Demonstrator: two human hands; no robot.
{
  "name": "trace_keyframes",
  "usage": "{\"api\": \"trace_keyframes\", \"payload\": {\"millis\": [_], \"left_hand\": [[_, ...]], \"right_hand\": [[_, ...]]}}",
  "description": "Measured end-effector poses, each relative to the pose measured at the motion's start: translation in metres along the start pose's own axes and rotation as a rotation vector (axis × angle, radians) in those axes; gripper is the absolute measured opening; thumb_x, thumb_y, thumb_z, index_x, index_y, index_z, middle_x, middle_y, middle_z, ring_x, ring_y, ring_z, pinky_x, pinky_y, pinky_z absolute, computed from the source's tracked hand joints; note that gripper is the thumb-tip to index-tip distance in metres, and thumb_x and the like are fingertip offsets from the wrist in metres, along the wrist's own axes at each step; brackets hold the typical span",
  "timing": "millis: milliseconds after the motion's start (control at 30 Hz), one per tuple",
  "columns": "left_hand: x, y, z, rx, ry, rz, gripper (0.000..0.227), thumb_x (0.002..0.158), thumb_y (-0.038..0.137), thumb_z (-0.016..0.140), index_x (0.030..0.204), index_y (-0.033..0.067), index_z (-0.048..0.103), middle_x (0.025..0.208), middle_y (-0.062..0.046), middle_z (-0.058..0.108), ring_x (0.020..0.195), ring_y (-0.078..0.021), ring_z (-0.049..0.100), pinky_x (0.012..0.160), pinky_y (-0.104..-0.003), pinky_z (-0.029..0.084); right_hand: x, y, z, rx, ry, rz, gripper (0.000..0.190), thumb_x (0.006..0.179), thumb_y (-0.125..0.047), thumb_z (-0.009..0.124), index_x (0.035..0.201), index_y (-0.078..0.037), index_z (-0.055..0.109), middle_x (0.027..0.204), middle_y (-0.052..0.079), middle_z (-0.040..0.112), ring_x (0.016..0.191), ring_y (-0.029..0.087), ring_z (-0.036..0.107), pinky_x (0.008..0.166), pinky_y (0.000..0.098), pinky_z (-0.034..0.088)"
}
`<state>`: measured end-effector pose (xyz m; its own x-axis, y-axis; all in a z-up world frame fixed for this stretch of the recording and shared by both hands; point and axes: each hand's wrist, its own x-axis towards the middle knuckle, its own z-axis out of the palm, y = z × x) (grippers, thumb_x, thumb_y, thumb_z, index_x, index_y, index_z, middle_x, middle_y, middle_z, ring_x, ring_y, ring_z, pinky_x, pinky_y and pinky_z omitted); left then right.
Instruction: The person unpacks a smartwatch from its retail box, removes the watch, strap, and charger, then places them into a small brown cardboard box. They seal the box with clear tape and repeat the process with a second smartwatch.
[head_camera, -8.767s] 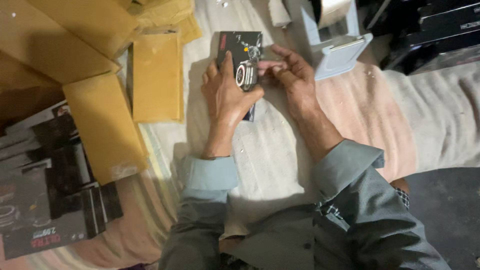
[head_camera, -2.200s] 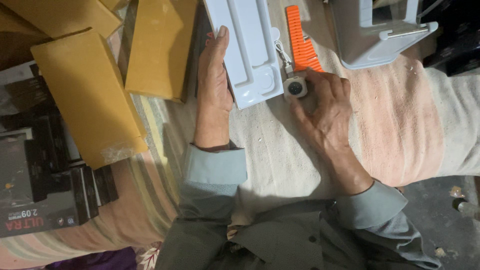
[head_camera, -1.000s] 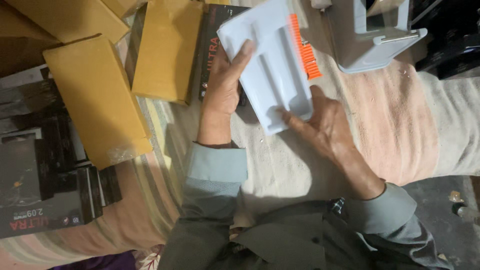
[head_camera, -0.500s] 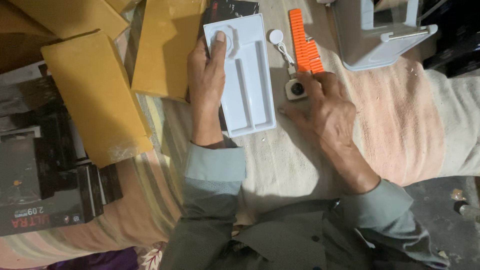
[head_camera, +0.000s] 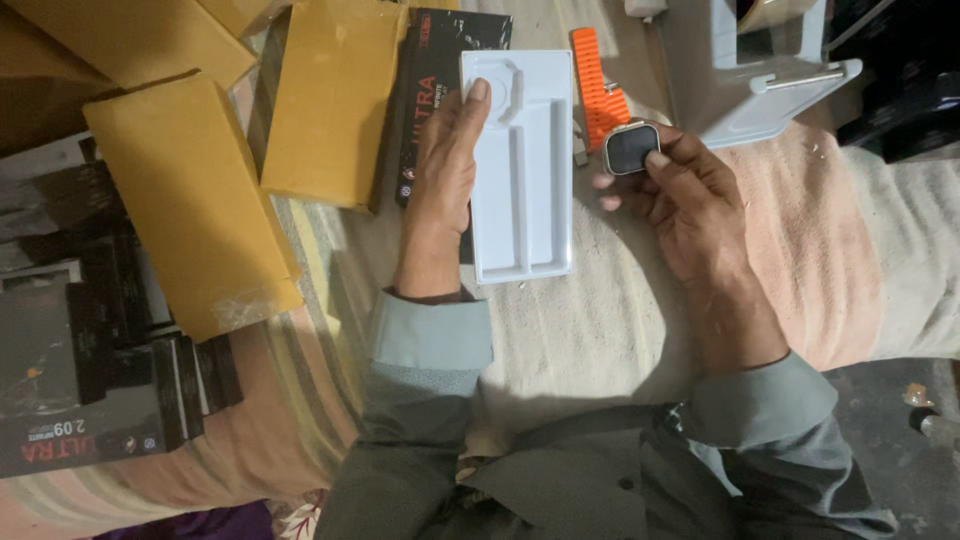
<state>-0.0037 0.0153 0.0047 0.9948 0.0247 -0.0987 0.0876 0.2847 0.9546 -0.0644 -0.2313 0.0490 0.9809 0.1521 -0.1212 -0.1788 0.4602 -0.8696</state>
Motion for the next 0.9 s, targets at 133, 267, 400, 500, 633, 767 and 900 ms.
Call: {"api": "trace_keyframes", "payload": {"millis": [133,267,400,500,633,767,900], "left_hand": [[0.0,-0.006,0.007,-0.254,-0.015,0.041,0.07,0.098,0.049,0.071,0.138,-0.0077,0.058,0.138,-0.019,0.06,0.134,-0.0245,0.053,0.116,-0.035,0.04],[-0.002,-0.008,0.012,-0.241,-0.026,-0.009,0.072,0.097,0.051,0.065,0.139,-0.007,0.057,0.137,-0.018,0.062,0.13,-0.0229,0.057,0.112,-0.035,0.043],[-0.004,-0.012,0.014,-0.233,0.032,-0.005,0.075,0.096,0.051,0.066,0.141,-0.0074,0.053,0.139,-0.015,0.061,0.132,-0.0209,0.056,0.114,-0.035,0.042],[-0.001,-0.016,0.018,-0.221,0.033,0.005,0.074,0.097,0.049,0.066,0.141,-0.0087,0.054,0.138,-0.015,0.061,0.131,-0.0199,0.055,0.114,-0.034,0.04],[0.0,-0.024,0.021,-0.174,0.032,0.024,0.068,0.099,0.047,0.066,0.135,-0.0103,0.062,0.132,-0.015,0.064,0.127,-0.019,0.056,0.113,-0.032,0.039],[0.002,-0.026,0.021,-0.314,0.026,-0.021,0.063,0.098,0.044,0.068,0.133,-0.008,0.062,0.13,-0.013,0.064,0.126,-0.0186,0.056,0.112,-0.034,0.04],[0.001,-0.024,0.02,-0.372,-0.012,-0.047,0.062,0.099,0.044,0.068,0.132,-0.0077,0.062,0.127,-0.013,0.065,0.121,-0.0193,0.057,0.109,-0.035,0.043]], "right_hand": [[0.0,0.01,-0.007,0.054,0.037,-0.033,0.03,0.109,0.001,0.046,0.137,0.001,0.056,0.12,0.017,0.068,0.099,0.023,0.071,0.085,0.0379,0.062],[0.0,0.003,-0.003,-0.013,0.062,-0.085,0.027,0.11,0.004,0.054,0.137,0.005,0.057,0.122,0.019,0.066,0.1,0.021,0.068,0.083,0.0357,0.059],[-0.003,-0.008,0.007,-0.109,0.126,-0.044,0.031,0.096,0.004,0.061,0.126,-0.003,0.057,0.112,0.016,0.068,0.094,0.019,0.073,0.077,0.0324,0.064],[0.007,-0.011,0.015,-0.264,0.192,-0.076,0.023,0.099,0.003,0.068,0.121,0.003,0.062,0.108,0.016,0.072,0.09,0.018,0.072,0.075,0.03,0.061],[0.023,-0.014,0.023,-0.266,0.199,-0.082,0.018,0.107,0.002,0.072,0.119,0.012,0.064,0.095,0.017,0.073,0.079,0.019,0.066,0.068,0.0309,0.053],[0.031,-0.013,0.038,-0.144,0.14,-0.074,0.03,0.098,0.002,0.068,0.126,0.004,0.058,0.1,0.014,0.07,0.078,0.02,0.072,0.067,0.0331,0.061],[0.029,-0.013,0.049,-0.105,0.068,-0.087,0.037,0.097,0.005,0.064,0.133,0.002,0.058,0.107,0.014,0.07,0.086,0.021,0.074,0.074,0.0339,0.064]]}}
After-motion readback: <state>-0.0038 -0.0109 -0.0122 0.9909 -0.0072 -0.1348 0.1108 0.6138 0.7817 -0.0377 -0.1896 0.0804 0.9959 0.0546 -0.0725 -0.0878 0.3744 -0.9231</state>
